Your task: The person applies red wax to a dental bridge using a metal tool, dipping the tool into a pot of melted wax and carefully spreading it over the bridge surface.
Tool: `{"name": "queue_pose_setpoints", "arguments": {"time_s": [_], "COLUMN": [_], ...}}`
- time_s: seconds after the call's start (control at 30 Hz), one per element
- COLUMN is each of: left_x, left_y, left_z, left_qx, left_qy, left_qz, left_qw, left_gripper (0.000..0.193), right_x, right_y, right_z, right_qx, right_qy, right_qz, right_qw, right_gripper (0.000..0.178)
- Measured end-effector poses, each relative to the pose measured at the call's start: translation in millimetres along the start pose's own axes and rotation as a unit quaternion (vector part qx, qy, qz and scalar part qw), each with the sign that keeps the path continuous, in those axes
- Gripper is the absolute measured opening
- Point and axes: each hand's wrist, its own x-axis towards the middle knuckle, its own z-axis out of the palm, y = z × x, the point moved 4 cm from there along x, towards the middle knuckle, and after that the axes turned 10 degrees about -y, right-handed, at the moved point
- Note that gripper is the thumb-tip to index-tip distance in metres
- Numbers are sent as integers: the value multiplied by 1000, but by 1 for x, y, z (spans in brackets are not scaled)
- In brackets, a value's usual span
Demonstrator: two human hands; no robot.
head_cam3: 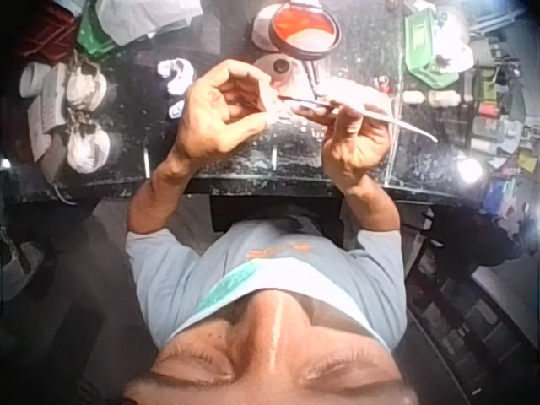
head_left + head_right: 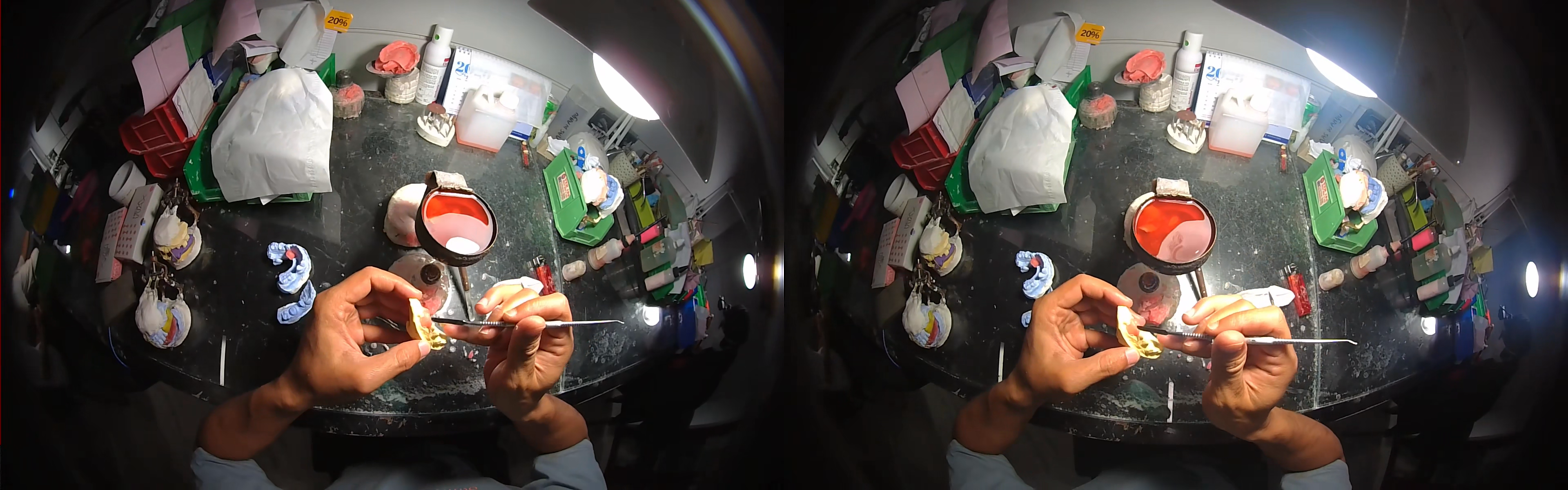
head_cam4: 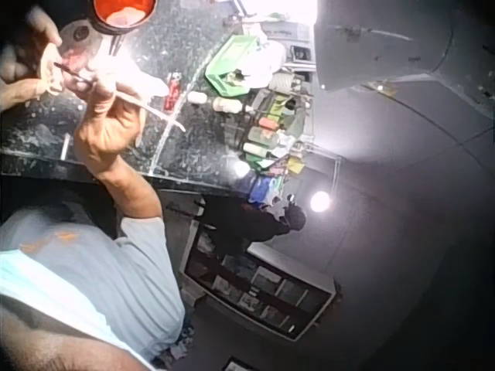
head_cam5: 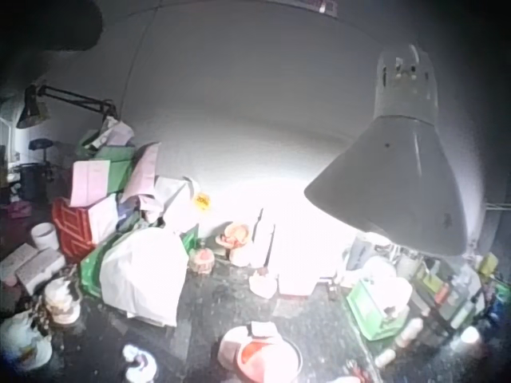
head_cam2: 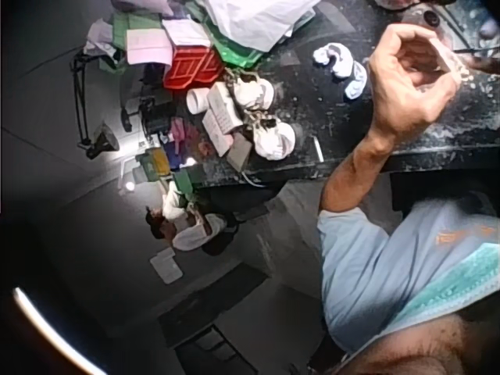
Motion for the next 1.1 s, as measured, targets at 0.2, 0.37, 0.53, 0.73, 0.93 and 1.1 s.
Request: {"name": "queue_pose_setpoints", "arguments": {"time_s": [0.2,0.37,0.53,0.73,0.93,1.1], "left_x": [0,0,1,0,0,1], "left_y": [0,-1,-1,1,-2,0], "left_z": [0,1,0,0,0,1], "left_qx": [0,-18,3,-11,-16,-4], "left_qy": [3,8,3,8,7,9], "left_qz": [3,-16,3,-11,-12,-2], "left_qw": [1000,1000,1000,1000,1000,1000], "left_gripper": [48,44,49,44,44,48], "right_x": [-2,-2,-1,-1,-1,1], "right_y": [3,2,3,2,2,0], "right_z": [2,2,2,3,3,4], "right_qx": [18,15,5,7,4,7], "right_qy": [8,3,-1,5,7,1], "right_qz": [8,9,9,11,9,15], "right_qw": [1000,1000,1000,1000,1000,1000], "right_gripper": [27,27,27,28,27,25]}}
